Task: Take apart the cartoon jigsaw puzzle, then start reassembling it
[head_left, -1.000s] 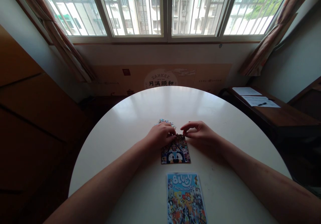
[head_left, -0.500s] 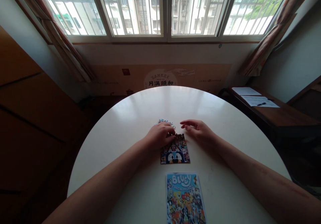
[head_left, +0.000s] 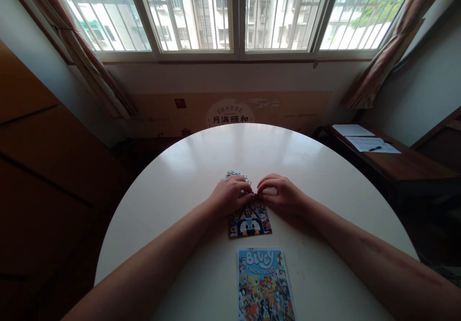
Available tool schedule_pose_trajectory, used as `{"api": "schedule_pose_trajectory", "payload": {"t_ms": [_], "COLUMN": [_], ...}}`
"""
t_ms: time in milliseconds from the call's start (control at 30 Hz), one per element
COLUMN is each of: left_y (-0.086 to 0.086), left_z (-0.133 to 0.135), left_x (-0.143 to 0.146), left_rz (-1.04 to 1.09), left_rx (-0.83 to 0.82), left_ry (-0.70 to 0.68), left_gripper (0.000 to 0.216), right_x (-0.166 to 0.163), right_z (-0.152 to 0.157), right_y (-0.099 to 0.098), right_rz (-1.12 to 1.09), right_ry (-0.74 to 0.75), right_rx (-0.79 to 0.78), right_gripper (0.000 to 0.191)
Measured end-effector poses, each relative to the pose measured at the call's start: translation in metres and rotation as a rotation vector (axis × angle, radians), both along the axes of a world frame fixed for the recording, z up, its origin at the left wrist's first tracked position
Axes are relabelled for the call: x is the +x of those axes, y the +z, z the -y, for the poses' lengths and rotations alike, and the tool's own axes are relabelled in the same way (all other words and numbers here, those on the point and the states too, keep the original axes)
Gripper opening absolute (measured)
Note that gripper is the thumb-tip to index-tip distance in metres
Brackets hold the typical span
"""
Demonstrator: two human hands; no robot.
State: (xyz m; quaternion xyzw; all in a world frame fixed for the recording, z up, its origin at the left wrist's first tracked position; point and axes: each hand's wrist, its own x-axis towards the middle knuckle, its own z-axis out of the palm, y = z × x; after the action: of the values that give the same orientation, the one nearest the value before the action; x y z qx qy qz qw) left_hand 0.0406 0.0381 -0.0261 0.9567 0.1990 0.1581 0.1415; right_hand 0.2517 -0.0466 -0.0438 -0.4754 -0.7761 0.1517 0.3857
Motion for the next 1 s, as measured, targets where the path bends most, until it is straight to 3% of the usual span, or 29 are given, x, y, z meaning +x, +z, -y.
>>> {"api": "schedule_pose_trajectory", "payload": {"t_ms": [300, 567, 767, 1000], "left_y": [0.000, -0.002, 0.000, 0.000], "left_z": [-0.001, -0.002, -0.002, -0.002], "left_x": [0.001, -0.001, -0.002, -0.002], "left_rz": [-0.019, -0.010, -0.001, 0.001], "left_rx": [-0.019, -0.015, -0.017, -0.015], "left_ry": [0.022, -0.006, -0.015, -0.017], "left_gripper": [0.012, 0.010, 0.009, 0.009], "right_x": [-0.002, 0.002, -0.001, -0.004], "right_z": [0.001, -0.003, -0.005, -0.003], "right_y": [0.000, -0.006, -0.011, -0.011], "right_rz": [0.008, -0.185, -0.063, 0.167], "right_ry": [0.044, -0.229, -0.288, -0.313], "right_rx": [0.055, -0.106, -0.037, -0.075], "right_gripper": [0.007, 0.012, 0.039, 0.024]}}
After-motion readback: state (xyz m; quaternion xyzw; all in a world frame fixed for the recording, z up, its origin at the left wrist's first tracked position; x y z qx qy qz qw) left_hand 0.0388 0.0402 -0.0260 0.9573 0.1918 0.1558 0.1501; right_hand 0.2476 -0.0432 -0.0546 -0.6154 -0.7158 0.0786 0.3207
